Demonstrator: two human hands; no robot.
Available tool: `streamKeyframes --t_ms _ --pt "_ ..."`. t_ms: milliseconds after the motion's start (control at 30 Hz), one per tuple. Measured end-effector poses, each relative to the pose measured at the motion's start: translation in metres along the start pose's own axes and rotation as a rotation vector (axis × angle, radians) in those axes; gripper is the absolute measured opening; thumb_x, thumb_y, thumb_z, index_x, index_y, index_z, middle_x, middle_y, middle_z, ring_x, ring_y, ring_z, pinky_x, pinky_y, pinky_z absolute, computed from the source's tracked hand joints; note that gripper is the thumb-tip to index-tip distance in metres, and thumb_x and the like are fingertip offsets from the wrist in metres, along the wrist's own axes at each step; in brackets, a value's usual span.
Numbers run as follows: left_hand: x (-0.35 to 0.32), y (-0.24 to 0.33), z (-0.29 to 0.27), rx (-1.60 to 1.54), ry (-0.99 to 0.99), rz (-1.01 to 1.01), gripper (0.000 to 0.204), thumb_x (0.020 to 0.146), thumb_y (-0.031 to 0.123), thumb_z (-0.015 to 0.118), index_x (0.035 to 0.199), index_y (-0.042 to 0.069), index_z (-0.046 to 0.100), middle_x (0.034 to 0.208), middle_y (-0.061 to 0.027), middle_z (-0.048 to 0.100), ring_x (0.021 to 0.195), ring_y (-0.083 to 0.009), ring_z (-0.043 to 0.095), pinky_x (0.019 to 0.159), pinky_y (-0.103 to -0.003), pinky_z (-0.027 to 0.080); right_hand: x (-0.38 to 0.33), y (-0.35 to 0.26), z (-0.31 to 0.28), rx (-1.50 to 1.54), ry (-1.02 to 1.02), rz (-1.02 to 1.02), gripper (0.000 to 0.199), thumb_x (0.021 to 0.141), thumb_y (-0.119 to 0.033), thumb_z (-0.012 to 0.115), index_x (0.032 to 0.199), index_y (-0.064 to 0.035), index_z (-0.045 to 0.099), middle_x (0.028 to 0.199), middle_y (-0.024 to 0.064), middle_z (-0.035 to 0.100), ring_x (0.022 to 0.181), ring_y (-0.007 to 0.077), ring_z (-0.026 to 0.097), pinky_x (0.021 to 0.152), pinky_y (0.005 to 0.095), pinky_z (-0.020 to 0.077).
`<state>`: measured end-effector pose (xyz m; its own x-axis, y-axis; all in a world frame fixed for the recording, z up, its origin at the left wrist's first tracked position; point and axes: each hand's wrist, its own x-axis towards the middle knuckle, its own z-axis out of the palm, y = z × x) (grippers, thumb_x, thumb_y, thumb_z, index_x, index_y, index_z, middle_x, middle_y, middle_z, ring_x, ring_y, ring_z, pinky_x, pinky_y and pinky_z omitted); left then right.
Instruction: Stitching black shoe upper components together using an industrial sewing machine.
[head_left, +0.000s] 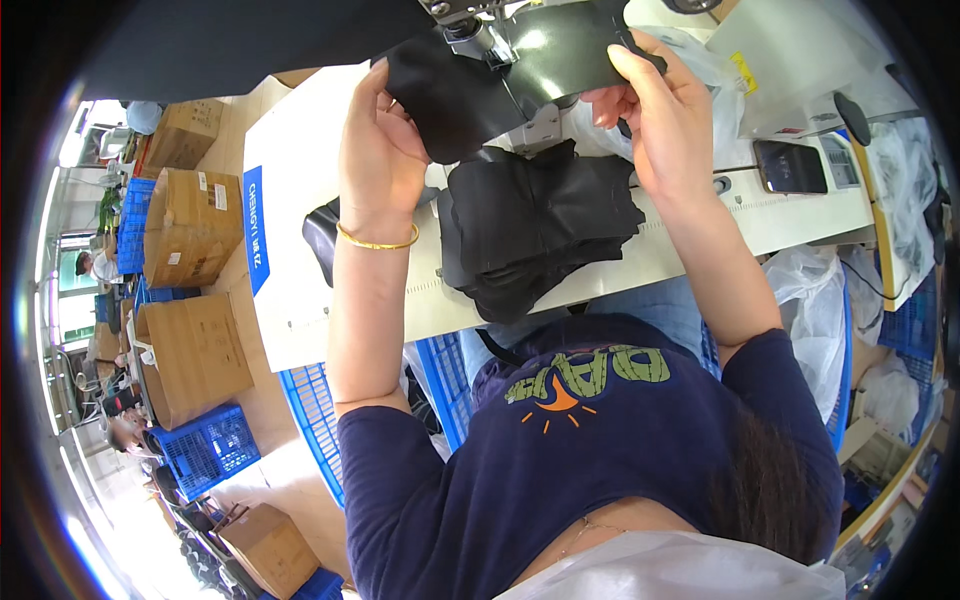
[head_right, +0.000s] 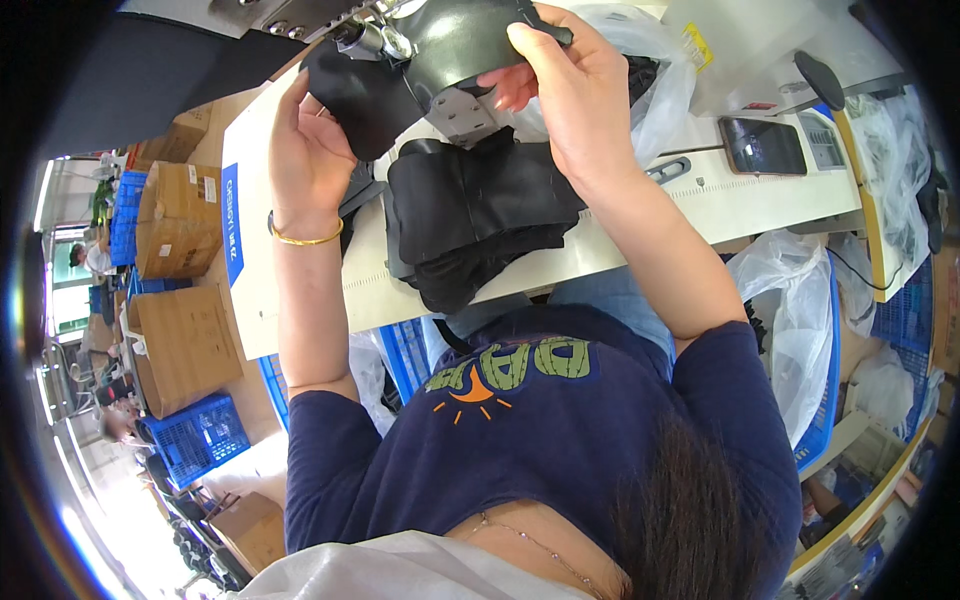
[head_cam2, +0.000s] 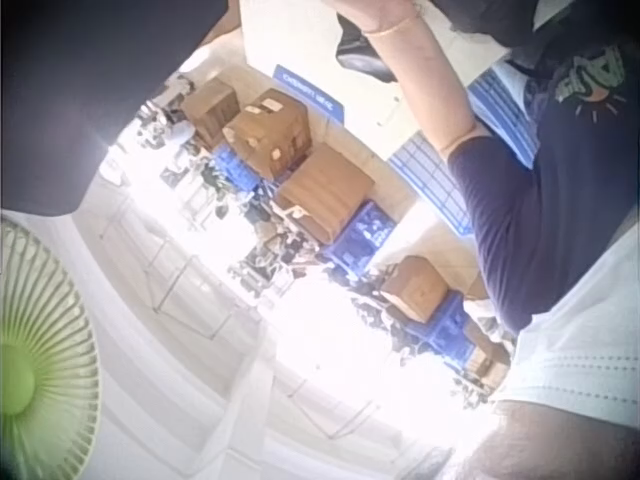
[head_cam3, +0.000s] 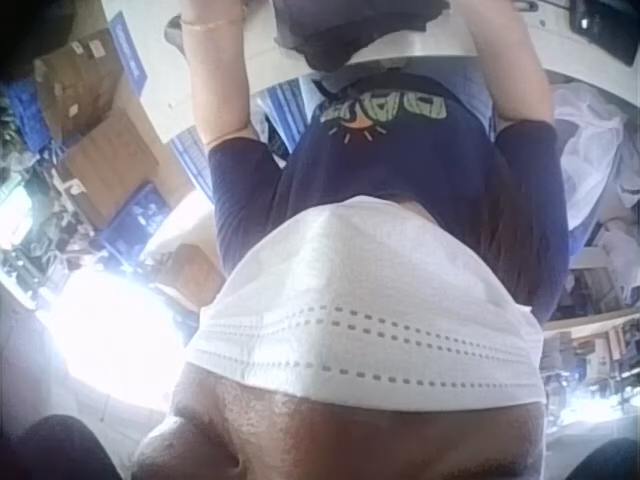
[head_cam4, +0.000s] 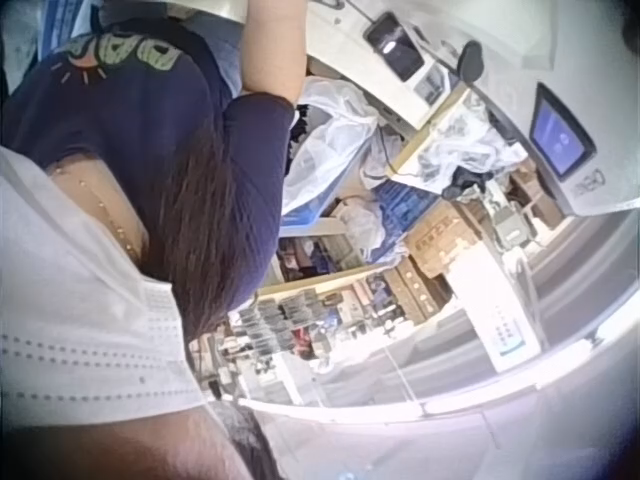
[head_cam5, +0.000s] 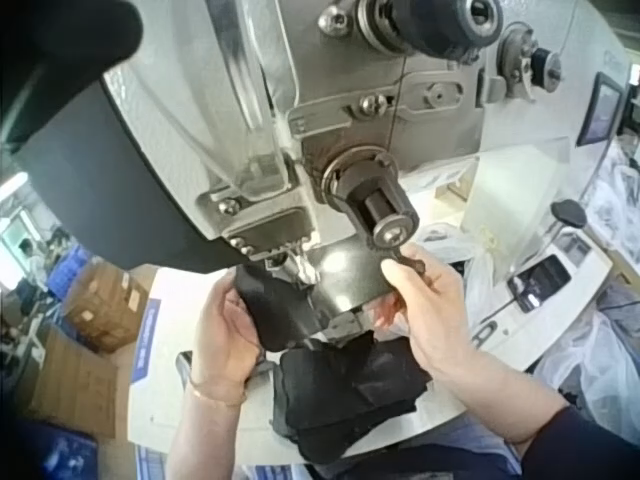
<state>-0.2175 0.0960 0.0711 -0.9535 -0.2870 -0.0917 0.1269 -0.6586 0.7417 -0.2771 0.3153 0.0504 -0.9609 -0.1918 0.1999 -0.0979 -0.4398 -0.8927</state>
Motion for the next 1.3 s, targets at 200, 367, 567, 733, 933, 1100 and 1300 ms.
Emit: streamKeyframes --t_ms 200,367,567,733,933,1100,1300 --pt "-0.01 0.0 -0.01 0.296 0.035 0.326 0.022 0.081 -0.003 0.064 0.103 -0.003 0.062 0.097 -0.0101 0.067 0.088 -0.0189 0.064 0.081 -0.029 0.052 0.001 -0.011 0.002 -0.01 -0.206 0.074 0.023 0.092 -0.012 0.054 0.111 0.0005 0.058 0.08 0.0087 0.065 0.054 0.0115 0.058 0.05 0.0205 0.044" --pt "-0.042 0.036 -0.118 0.404 0.368 0.28 0.025 0.084 -0.004 0.061 0.109 -0.006 0.06 0.106 -0.0131 0.064 0.096 -0.0223 0.062 0.087 -0.034 0.051 0.022 0.006 -0.077 -0.572 -0.107 -0.003 0.021 0.088 -0.02 0.06 0.097 -0.0013 0.065 0.076 0.007 0.067 0.064 0.0136 0.06 0.059 0.0272 0.0465" --pt "-0.085 0.022 -0.133 2.003 0.772 0.921 0.052 0.071 0.012 0.073 0.117 -0.003 0.053 0.108 -0.0209 0.055 0.109 -0.0357 0.048 0.099 -0.043 0.035 0.025 0.032 -0.106 -1.504 -0.198 -0.231 0.018 0.081 -0.02 0.064 0.09 -0.0038 0.064 0.08 0.0085 0.062 0.072 0.026 0.061 0.066 0.0352 0.0471" --pt "-0.063 -0.048 -0.065 1.625 0.151 0.779 0.04 0.069 0.024 0.08 0.097 0.001 0.063 0.088 -0.0084 0.059 0.079 -0.0191 0.057 0.071 -0.032 0.048 0.036 0.044 -0.099 -1.471 -0.28 -0.219 0.015 0.081 -0.018 0.062 0.088 -0.0043 0.062 0.085 0.0113 0.063 0.08 0.029 0.062 0.069 0.037 0.047" --pt "-0.066 -0.072 -0.046 1.574 0.214 0.705 0.044 0.064 0.025 0.081 0.094 0.0 0.06 0.084 -0.0102 0.055 0.076 -0.0257 0.055 0.071 -0.034 0.047 0.031 0.043 -0.095 -1.378 -0.117 -0.254 0.019 0.089 -0.023 0.056 0.092 -0.0064 0.064 0.08 0.0146 0.066 0.074 0.0321 0.064 0.067 0.0384 0.0482" --pt "-0.067 -0.077 -0.045 1.742 0.18 0.799 0.043 0.065 0.025 0.08 0.096 0.004 0.058 0.094 -0.0106 0.053 0.089 -0.0296 0.052 0.077 -0.037 0.042 0.037 0.045 -0.107 -1.57 -0.125 -0.341 0.02 0.09 -0.023 0.054 0.1 -0.0082 0.063 0.086 0.0142 0.067 0.08 0.033 0.063 0.069 0.0399 0.0482" --pt "-0.062 -0.078 -0.045 1.652 0.287 0.687 0.042 0.069 0.03 0.078 0.091 0.001 0.058 0.088 -0.0106 0.054 0.086 -0.03 0.053 0.078 -0.038 0.043 0.026 0.024 -0.095 -1.712 -0.138 -0.379 0.018 0.091 -0.02 0.053 0.098 -0.0052 0.062 0.084 0.0152 0.065 0.077 0.0313 0.063 0.068 0.0388 0.0473"
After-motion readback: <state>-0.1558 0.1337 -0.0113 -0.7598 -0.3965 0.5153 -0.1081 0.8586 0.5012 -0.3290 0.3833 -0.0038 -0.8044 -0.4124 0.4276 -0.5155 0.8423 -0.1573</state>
